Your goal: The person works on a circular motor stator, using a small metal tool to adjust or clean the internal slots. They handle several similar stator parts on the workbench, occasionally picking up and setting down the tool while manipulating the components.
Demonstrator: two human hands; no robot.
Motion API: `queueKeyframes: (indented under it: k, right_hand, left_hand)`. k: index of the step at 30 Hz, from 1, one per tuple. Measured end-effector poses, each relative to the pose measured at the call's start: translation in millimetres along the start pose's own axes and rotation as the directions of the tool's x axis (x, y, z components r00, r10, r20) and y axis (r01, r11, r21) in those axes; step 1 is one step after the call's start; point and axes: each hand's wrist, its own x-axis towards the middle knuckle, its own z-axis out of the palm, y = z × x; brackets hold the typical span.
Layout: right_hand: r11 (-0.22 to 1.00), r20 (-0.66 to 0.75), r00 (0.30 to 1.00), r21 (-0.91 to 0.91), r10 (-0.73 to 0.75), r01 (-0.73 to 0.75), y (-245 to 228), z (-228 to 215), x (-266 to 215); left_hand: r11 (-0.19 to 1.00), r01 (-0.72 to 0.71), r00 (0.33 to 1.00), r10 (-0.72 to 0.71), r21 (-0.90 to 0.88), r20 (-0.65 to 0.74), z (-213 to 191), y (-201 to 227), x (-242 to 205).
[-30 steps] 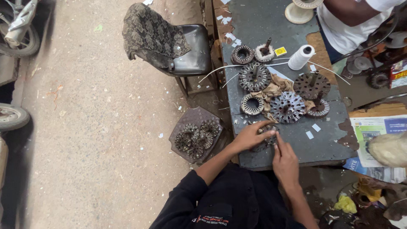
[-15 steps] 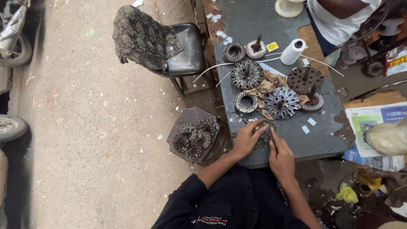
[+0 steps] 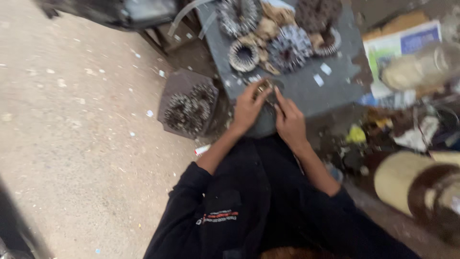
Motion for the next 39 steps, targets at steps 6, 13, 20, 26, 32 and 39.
queueKeyframes:
  k: [6,13,20,26,32,39]
  right_hand:
    - [0.999,-0.003,0.999,0.033,0.041,-0.04,-12.0,6.3,3.0]
    - [0.998,-0.01,0.999,0.029,0.054,-0.053,-14.6,11.2,-0.1]
    - [0.992,-0.009,1.0,-0.123,-0.028,0.027,-11.9,17.4,-1.3]
    - [1.0,0.026,1.0,0.002,-0.014,0.014,-14.4,5.8,7.7]
    - [0.994,0.131,0.987,0.038,0.092,-0.098,-18.1,-8.2,12.2]
    - [0.974,0.07,0.985,0.153,0.157,-0.167,-22.2,-18.4,-2.7]
  left_hand:
    - [0.998,-0.053,0.994,0.055,-0.026,0.096,-13.8,14.3,3.2]
    - [0.997,-0.072,0.991,0.071,0.002,0.114,-16.3,16.0,4.5]
    - [0.999,-0.05,0.987,0.052,-0.015,0.152,-19.1,19.4,4.8]
    - [0.993,-0.108,0.979,0.099,0.041,0.18,-18.3,19.9,11.2]
    - [0.996,-0.026,0.972,0.046,-0.09,0.229,-25.0,3.1,9.5]
    - [0.915,0.274,0.892,-0.126,-0.297,0.434,-44.3,-16.9,35.0]
